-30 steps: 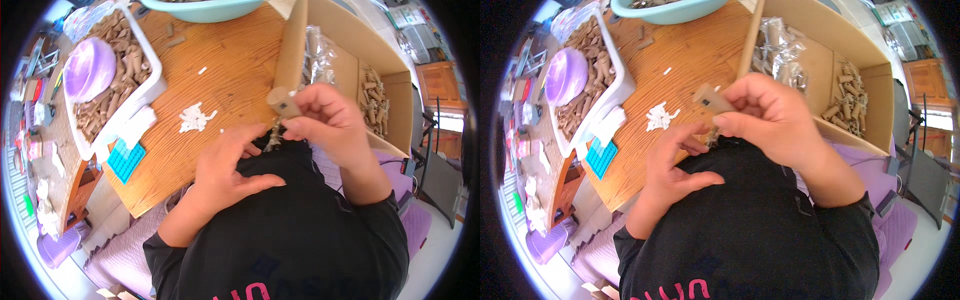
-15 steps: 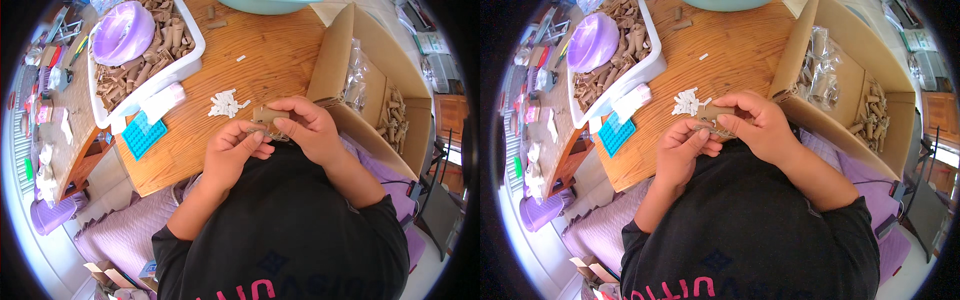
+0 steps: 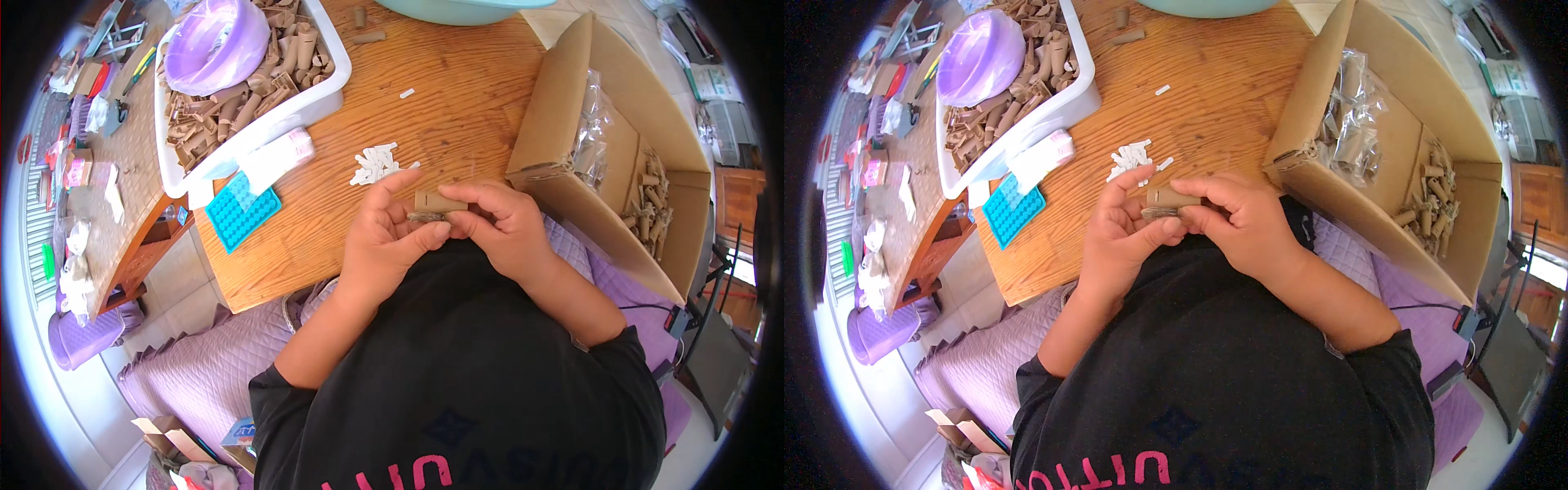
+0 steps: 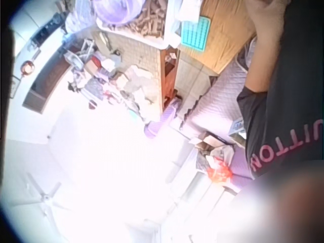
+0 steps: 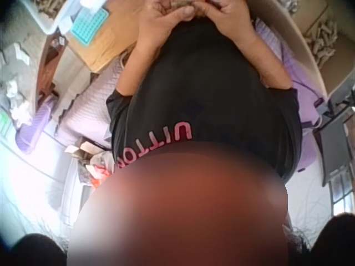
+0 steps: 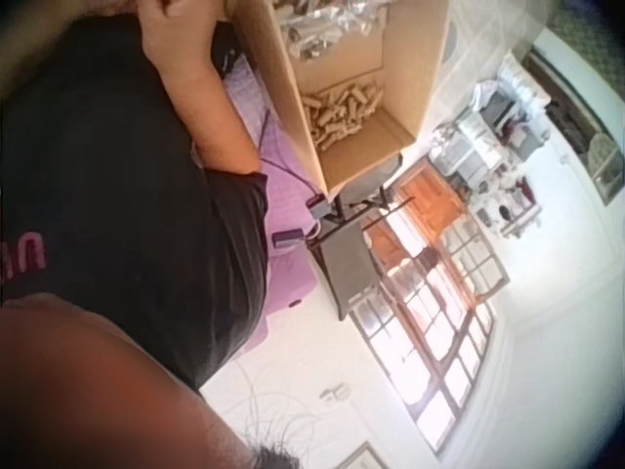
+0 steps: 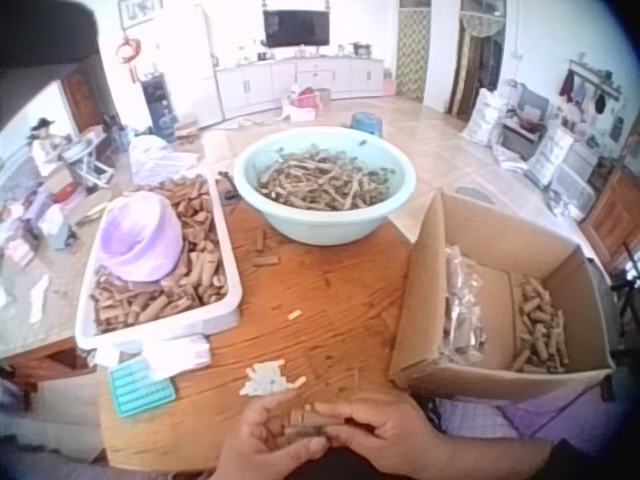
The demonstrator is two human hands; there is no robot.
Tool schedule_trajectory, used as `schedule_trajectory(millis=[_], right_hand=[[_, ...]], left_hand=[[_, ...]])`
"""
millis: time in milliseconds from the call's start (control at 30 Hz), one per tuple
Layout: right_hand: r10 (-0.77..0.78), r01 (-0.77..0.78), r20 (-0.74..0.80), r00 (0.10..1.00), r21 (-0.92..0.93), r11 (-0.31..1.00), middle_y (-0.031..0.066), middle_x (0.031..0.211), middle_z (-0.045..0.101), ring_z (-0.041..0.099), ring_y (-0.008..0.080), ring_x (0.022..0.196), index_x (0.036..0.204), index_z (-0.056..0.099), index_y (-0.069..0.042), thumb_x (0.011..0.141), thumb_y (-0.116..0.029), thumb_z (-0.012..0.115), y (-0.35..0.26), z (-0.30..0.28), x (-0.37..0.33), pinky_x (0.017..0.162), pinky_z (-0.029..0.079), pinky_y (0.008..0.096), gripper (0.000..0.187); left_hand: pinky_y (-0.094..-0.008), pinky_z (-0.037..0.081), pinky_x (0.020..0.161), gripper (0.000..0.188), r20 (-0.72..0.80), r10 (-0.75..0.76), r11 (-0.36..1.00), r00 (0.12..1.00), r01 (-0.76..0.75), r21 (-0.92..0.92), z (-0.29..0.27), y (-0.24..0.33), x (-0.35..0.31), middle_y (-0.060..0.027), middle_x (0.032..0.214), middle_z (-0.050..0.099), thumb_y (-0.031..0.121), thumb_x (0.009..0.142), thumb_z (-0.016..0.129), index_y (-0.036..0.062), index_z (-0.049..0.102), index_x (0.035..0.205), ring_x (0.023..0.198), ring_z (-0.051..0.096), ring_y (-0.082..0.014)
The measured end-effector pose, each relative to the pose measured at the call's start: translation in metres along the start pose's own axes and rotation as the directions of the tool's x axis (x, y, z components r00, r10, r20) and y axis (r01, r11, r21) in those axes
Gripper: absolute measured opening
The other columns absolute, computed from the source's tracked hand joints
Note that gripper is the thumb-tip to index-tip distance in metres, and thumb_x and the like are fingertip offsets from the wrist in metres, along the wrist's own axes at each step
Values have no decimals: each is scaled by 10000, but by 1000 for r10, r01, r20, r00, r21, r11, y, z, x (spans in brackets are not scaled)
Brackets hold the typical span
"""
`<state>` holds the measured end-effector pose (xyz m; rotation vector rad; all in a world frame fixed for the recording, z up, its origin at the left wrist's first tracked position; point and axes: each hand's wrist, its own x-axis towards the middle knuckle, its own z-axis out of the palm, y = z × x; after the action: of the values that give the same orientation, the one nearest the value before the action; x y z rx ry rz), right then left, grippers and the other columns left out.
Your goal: Packaging small cardboard tubes and white plastic clips into small zip-lock bags.
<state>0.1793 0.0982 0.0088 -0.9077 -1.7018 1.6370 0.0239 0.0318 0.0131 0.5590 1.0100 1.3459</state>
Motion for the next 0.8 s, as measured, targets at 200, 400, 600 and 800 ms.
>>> schedule_trajectory(millis=[200, 400, 600, 800], right_hand=[[50, -53, 75, 996, 46, 998, 70, 950, 562, 559, 103, 742, 1091, 564, 7, 818, 36, 551, 4, -2, 1, 655, 476, 221, 275], [74, -77, 22, 997, 158, 984, 55, 892, 573, 558, 88, 717, 1084, 571, 0, 810, 4, 578, 8, 7, 1, 644, 470, 202, 274], [161, -146, -44, 986, 239, 960, 67, 863, 580, 569, 100, 706, 1056, 530, 14, 821, 23, 558, 17, -1, 1, 639, 484, 220, 237], [166, -157, -2, 986, 322, 934, 69, 849, 579, 573, 106, 708, 1015, 504, 10, 819, 33, 555, 18, 1, 1, 639, 489, 226, 204]], left_hand=[[-264, 526, 680, 301, -29, -71, 997, 997, 70, -25, -8, -5, -1, -121, 943, 604, 52, 869, 517, -2, 465, 1160, 796, 622, -176], [-260, 524, 692, 294, -92, -62, 998, 994, 62, -5, -11, -8, -3, -110, 952, 605, 79, 881, 506, 3, 470, 1163, 778, 624, -166], [-295, 448, 600, 467, -449, 489, 566, 748, 119, 816, -70, 31, 4, -53, 809, 554, 338, 743, 693, 16, 547, 1048, 665, 535, -123], [-311, 448, 637, 424, -427, 770, 208, 474, 447, 870, -174, 68, 4, -100, 743, 608, 387, 741, 666, 0, 621, 909, 698, 572, -195]])
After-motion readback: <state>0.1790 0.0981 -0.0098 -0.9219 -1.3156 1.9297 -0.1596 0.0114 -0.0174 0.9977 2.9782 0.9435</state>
